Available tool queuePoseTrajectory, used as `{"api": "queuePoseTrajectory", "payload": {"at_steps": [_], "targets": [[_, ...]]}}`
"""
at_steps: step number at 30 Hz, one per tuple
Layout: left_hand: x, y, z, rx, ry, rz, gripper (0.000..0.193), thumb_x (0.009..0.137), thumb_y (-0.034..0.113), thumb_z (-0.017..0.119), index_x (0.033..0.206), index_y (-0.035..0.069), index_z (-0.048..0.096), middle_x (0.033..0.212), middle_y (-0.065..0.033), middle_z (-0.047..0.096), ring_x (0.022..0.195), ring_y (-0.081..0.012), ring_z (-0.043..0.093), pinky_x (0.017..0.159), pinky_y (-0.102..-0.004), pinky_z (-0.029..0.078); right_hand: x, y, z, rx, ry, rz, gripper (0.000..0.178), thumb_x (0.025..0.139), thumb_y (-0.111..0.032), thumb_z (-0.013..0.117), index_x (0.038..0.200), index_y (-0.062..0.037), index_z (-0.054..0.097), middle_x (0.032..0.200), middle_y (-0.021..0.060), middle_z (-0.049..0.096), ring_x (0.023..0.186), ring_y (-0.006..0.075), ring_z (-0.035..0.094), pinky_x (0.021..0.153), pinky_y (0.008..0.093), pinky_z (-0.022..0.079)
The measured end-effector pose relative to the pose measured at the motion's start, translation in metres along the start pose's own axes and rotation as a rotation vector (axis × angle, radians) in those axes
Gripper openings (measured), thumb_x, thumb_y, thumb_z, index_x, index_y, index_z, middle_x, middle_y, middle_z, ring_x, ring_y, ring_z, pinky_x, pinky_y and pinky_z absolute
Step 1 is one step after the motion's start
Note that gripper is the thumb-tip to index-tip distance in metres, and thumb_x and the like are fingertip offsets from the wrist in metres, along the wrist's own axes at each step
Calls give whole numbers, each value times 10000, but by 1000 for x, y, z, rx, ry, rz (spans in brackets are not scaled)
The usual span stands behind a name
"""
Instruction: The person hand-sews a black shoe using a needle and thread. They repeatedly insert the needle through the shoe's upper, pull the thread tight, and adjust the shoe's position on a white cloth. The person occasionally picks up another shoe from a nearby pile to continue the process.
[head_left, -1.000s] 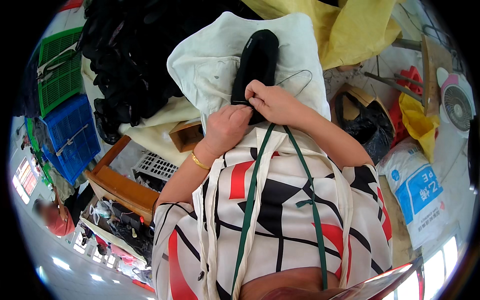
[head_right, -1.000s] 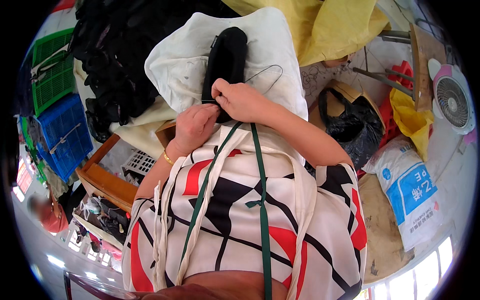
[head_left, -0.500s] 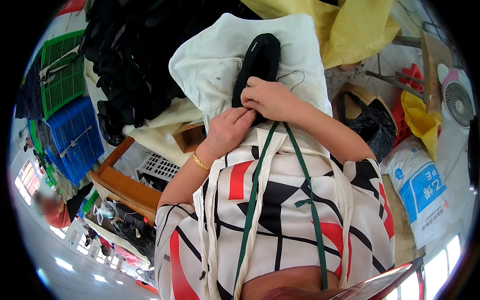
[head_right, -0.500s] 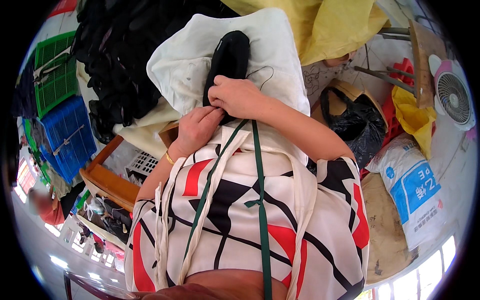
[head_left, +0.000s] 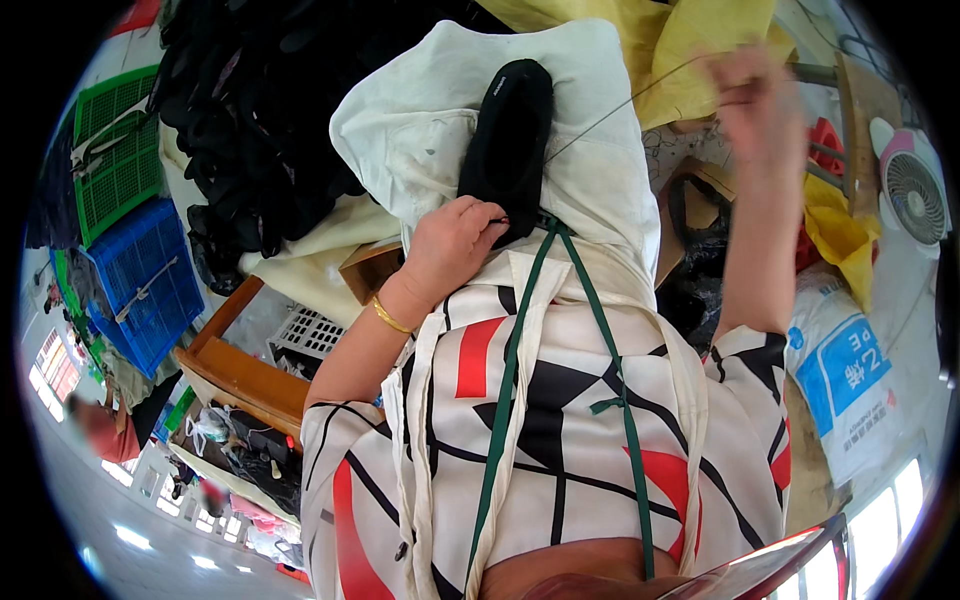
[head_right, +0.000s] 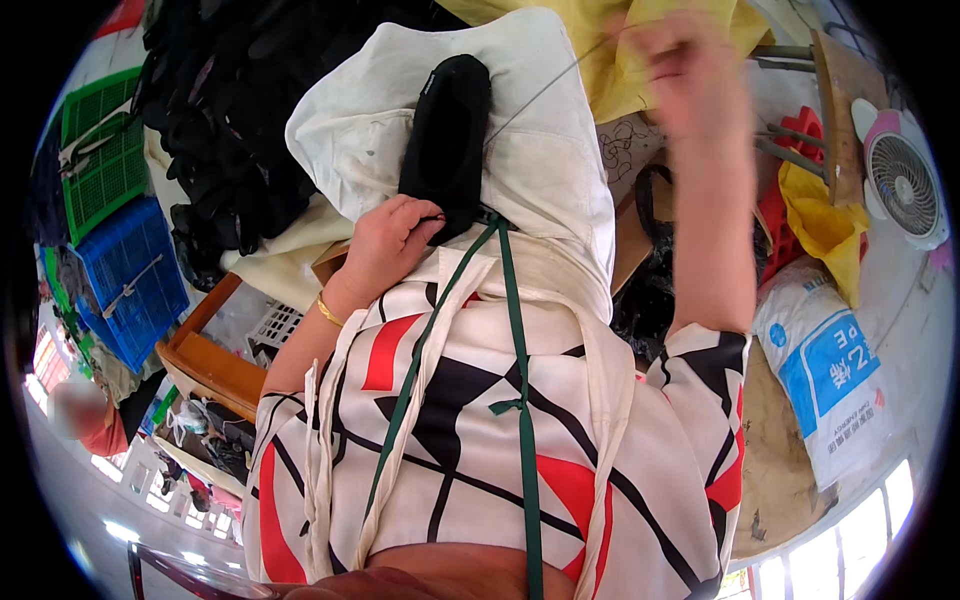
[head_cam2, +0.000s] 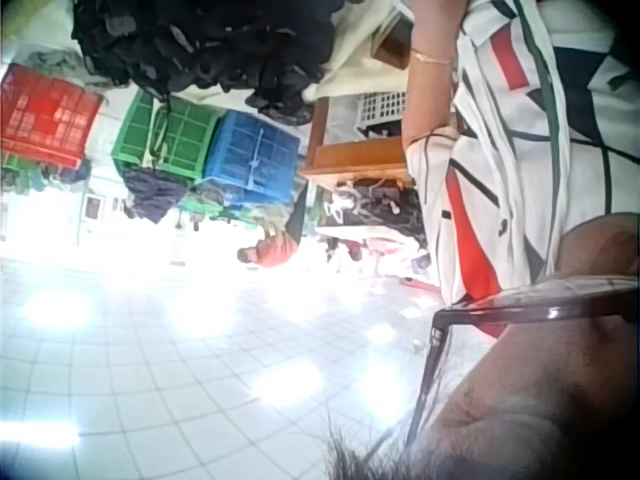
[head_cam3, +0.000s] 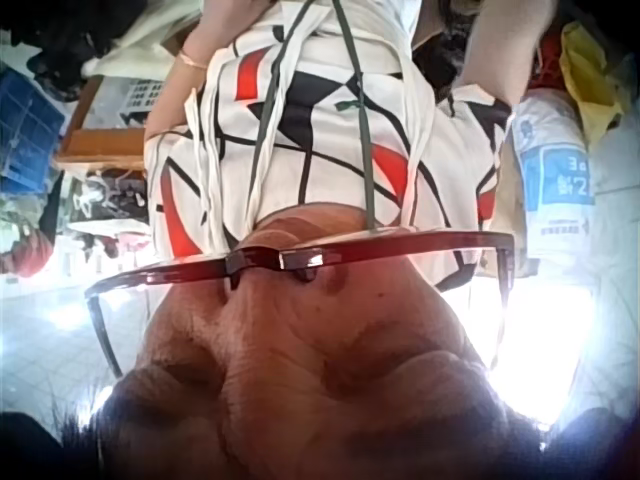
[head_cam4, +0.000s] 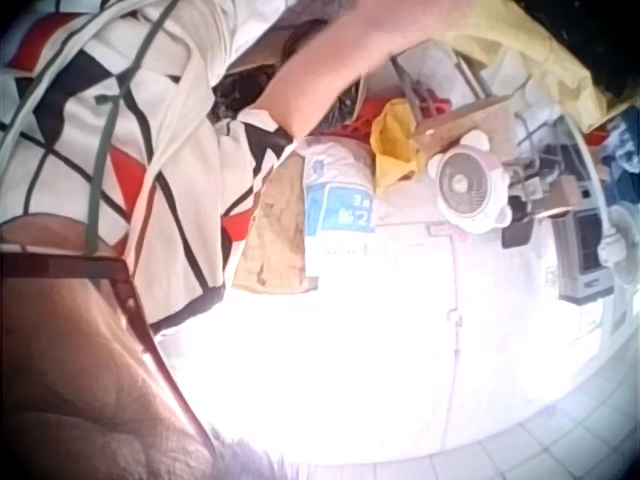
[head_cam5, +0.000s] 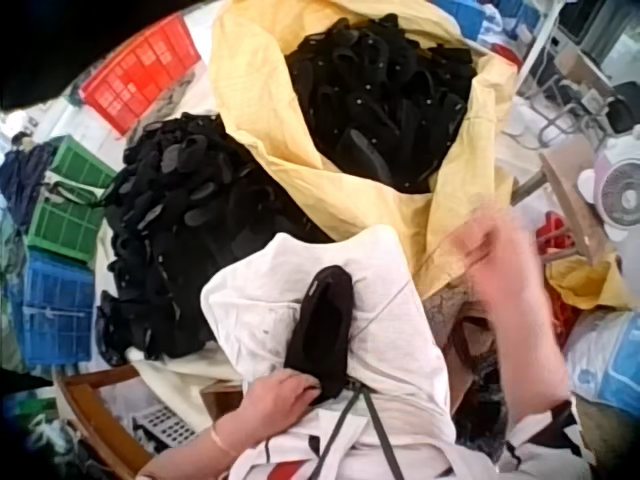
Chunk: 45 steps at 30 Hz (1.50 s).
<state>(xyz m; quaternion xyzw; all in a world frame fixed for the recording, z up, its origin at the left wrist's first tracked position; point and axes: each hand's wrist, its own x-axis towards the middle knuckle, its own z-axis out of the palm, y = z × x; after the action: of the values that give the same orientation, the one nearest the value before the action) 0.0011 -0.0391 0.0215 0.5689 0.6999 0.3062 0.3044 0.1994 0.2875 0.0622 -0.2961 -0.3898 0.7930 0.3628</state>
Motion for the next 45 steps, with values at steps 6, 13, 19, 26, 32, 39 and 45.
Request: {"api": "queuePoseTrajectory", "payload": {"at_steps": [6,13,19,26,32,39,45], "targets": [[8,0,-4,-76,-105,-73,116,830,95,711,932,50,679,816,-119,629,743,-333,625,648,-403,512,-7,-11,12,-334,474,-613,66,946,-29,576,884,-18,593,877,102,635,921,217,650,937,357,527],[2,11,-4,18,0,-206,182,848,110,735,989,29,652,853,-131,618,693,-302,599,631,-358,495,-93,111,76,-827,-470,321,121,968,-164,602,1034,-75,652,803,22,656,662,120,612,615,295,501],[-9,6,7,-25,90,-248,183,835,135,743,953,49,634,810,-122,610,723,-325,610,622,-400,491,-119,139,68,-1140,-669,27,97,884,-187,608,936,-111,638,703,129,650,645,343,643,574,429,511],[-12,1,14,-33,183,-188,142,833,121,753,917,60,655,777,-93,611,648,-269,595,568,-351,481,-124,140,70,-1184,-682,-8,74,858,-161,612,904,-107,632,655,128,634,596,350,632,536,449,498],[-12,1,14,-48,188,-197,140,832,115,757,917,60,659,787,-93,618,643,-263,597,566,-343,483,-123,138,70,-1198,-692,1,83,846,-142,606,908,-94,634,643,137,627,595,350,630,536,455,493],[-12,0,16,-59,222,-202,137,814,109,772,892,59,671,771,-92,629,645,-260,602,564,-337,481,-123,139,73,-1247,-732,76,99,879,-150,586,934,-70,568,649,162,616,605,376,621,543,470,483],[-14,-2,23,-125,273,-250,127,802,125,784,860,62,691,778,-95,659,667,-265,622,586,-343,494,-123,144,87,-1329,-772,199,142,933,-169,538,991,-49,487,661,194,615,623,416,612,556,504,471]]}}
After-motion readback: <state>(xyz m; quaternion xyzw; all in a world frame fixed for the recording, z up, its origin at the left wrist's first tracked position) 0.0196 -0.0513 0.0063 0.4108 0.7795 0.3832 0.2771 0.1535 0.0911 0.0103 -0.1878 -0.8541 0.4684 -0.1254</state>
